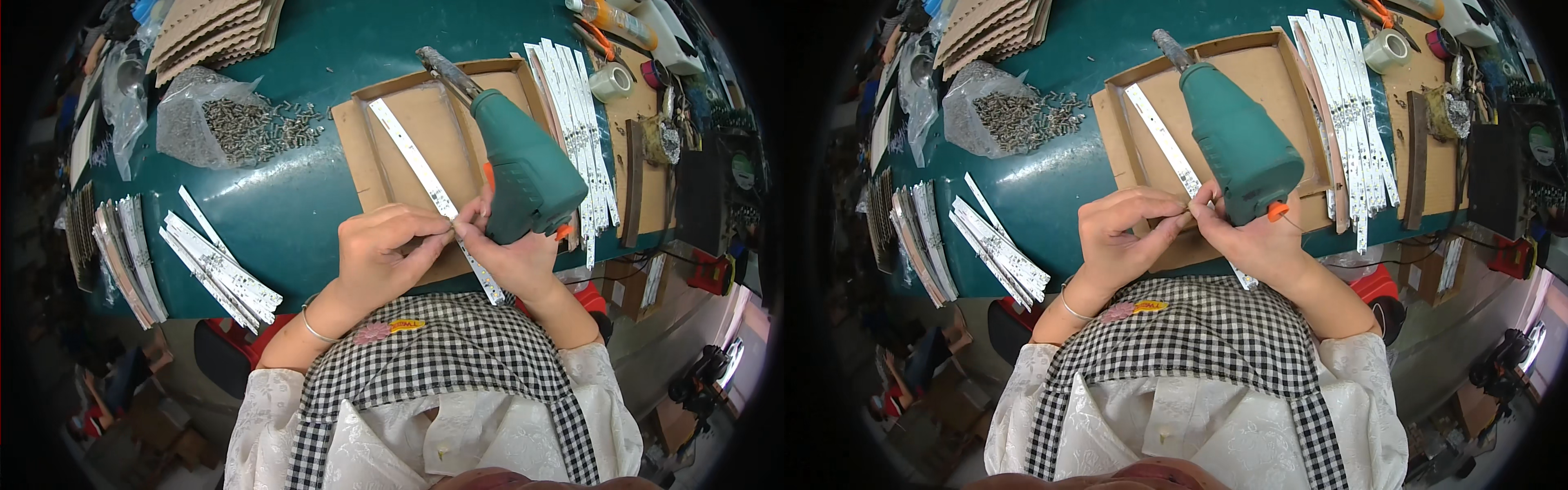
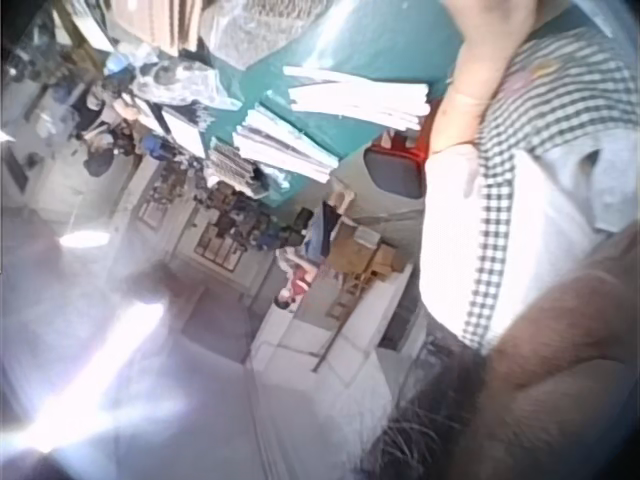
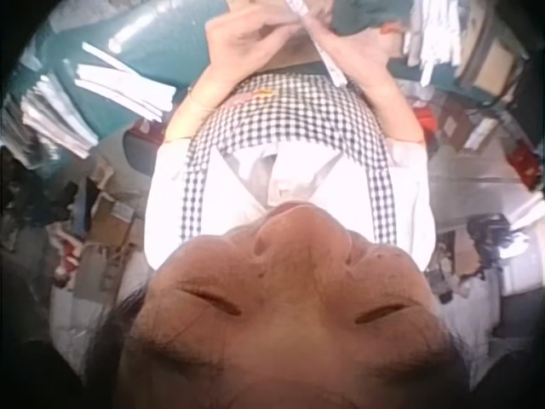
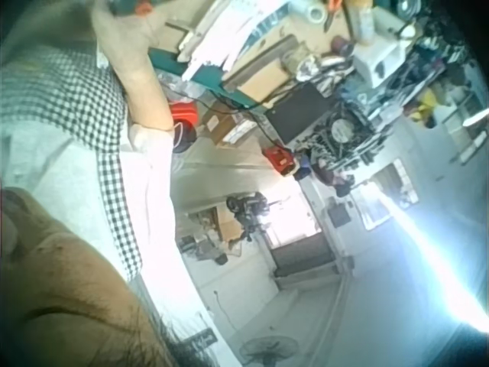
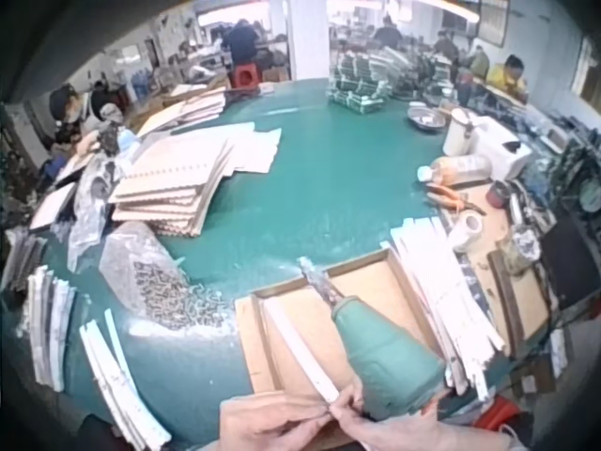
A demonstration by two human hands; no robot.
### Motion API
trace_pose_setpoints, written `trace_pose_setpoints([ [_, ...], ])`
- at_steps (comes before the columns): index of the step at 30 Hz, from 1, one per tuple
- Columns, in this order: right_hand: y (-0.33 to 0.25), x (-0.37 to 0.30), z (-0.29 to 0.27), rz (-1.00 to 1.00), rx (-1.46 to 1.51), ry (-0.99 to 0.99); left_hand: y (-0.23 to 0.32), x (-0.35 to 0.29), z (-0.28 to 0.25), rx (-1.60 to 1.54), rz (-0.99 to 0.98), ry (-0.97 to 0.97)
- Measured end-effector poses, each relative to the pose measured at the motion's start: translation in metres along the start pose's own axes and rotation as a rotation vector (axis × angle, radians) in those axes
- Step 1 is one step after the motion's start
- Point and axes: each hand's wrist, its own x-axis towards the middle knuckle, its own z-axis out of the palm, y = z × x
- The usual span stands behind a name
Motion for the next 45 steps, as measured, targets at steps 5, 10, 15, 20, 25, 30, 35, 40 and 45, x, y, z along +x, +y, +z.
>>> trace_pose_setpoints([
  [5,0.004,-0.001,-0.005,0.036,0.087,0.084,-0.015,0.007,-0.009,0.444,0.140,0.042],
  [10,0.016,-0.005,-0.010,0.027,0.138,0.133,-0.030,0.008,-0.002,0.490,0.093,0.066],
  [15,0.015,-0.009,-0.011,0.020,0.152,0.179,-0.029,0.009,0.001,0.536,0.019,0.049],
  [20,0.014,-0.011,-0.018,0.056,0.113,0.137,-0.036,0.007,0.004,0.487,0.006,0.061],
  [25,0.019,-0.013,-0.024,0.016,0.082,0.046,-0.035,0.008,0.004,0.485,0.011,0.045],
  [30,0.020,-0.012,-0.026,0.008,0.052,0.020,-0.037,0.008,0.006,0.494,0.023,0.046],
  [35,0.019,-0.013,-0.026,0.035,0.078,0.028,-0.037,0.008,0.004,0.507,0.040,0.028],
  [40,0.018,-0.012,-0.020,0.027,0.139,0.068,-0.037,0.008,0.004,0.561,0.093,0.012],
  [45,0.016,-0.012,-0.020,0.030,0.162,0.079,-0.038,0.008,0.004,0.591,0.150,-0.001],
])
